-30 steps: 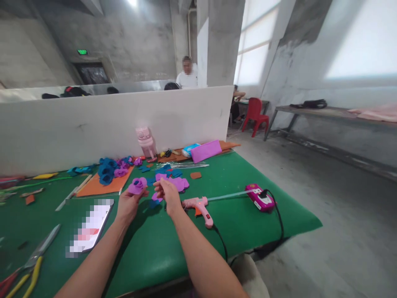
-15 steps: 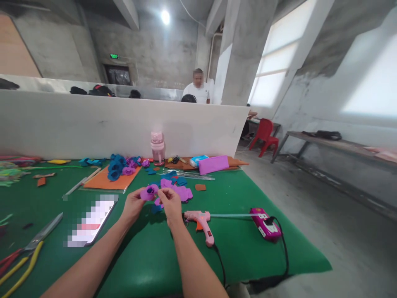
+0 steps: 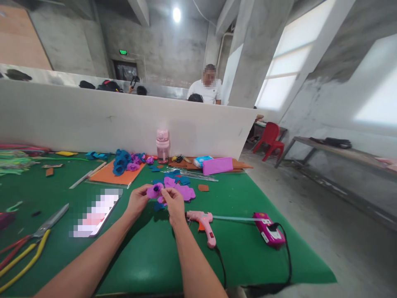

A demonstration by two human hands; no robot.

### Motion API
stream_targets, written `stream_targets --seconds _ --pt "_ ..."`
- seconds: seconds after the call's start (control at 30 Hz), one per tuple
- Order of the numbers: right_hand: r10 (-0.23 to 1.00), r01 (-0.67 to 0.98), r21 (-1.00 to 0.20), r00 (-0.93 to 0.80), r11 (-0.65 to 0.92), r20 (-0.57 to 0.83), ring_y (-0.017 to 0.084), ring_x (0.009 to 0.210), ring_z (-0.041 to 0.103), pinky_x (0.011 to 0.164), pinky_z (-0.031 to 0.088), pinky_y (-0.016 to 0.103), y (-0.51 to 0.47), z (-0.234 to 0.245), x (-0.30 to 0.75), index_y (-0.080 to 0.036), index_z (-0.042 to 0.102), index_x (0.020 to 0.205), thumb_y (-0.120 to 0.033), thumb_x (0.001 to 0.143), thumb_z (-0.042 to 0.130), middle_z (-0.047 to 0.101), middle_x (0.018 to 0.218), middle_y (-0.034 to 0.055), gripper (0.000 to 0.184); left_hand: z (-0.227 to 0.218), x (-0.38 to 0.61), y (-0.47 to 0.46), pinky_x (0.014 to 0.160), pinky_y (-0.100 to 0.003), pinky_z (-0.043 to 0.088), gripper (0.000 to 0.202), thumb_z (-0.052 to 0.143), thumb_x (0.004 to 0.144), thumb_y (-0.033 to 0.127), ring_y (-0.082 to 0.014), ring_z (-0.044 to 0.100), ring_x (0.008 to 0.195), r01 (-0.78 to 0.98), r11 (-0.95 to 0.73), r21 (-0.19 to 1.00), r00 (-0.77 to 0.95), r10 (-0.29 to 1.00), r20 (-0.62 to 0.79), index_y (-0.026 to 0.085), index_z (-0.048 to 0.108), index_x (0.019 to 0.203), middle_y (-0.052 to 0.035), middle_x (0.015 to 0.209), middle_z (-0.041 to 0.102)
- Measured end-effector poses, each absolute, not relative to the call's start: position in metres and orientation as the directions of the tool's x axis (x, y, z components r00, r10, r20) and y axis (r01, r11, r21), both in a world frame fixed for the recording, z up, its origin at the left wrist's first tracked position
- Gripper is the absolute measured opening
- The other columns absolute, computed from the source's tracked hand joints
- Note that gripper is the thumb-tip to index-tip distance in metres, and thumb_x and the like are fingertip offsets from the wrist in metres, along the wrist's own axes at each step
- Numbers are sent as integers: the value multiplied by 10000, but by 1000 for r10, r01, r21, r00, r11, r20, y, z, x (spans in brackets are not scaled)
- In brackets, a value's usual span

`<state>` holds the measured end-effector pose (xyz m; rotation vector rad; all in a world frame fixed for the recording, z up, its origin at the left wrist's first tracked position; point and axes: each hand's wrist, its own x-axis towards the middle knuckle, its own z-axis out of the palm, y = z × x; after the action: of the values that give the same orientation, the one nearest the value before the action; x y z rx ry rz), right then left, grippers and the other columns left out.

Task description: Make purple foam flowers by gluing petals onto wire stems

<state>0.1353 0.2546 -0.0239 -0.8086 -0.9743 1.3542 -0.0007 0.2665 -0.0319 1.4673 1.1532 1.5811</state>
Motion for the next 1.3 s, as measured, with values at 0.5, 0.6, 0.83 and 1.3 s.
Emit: stream_targets --seconds 0.5,0.6,0.83,1.3 --pt "997 -454 -889 -21 52 69 71 464 453 454 355 201 256 -28 140 -171 615 731 -391 648 698 592 614 -13 250 -26 1 261 657 -250 466 108 662 642 246 -139 565 670 88 -396 914 -251 879 405 158 683 701 -9 694 649" --pt "998 -436 -899 -20 48 63 71 456 447 446 350 206 257 -30 140 -171 612 716 -396 633 706 585 604 -17 258 -26 2 262 655 -247 467 104 661 646 258 -146 573 699 96 -420 902 -249 868 430 162 678 683 -17 729 650" --pt "992 -405 -907 9 118 125 79 484 433 468 342 214 257 -31 139 -186 603 748 -398 666 680 572 635 -23 240 -29 1 260 616 -226 429 80 589 704 174 -128 549 660 303 -525 795 -174 790 588 185 665 680 -10 710 619" --pt "986 -234 -961 -36 148 161 98 505 444 485 351 231 255 -35 135 -202 582 814 -376 672 656 544 643 -24 237 -26 6 261 516 -208 416 14 620 637 178 -105 517 527 113 -399 910 -188 891 414 168 628 633 29 572 578"
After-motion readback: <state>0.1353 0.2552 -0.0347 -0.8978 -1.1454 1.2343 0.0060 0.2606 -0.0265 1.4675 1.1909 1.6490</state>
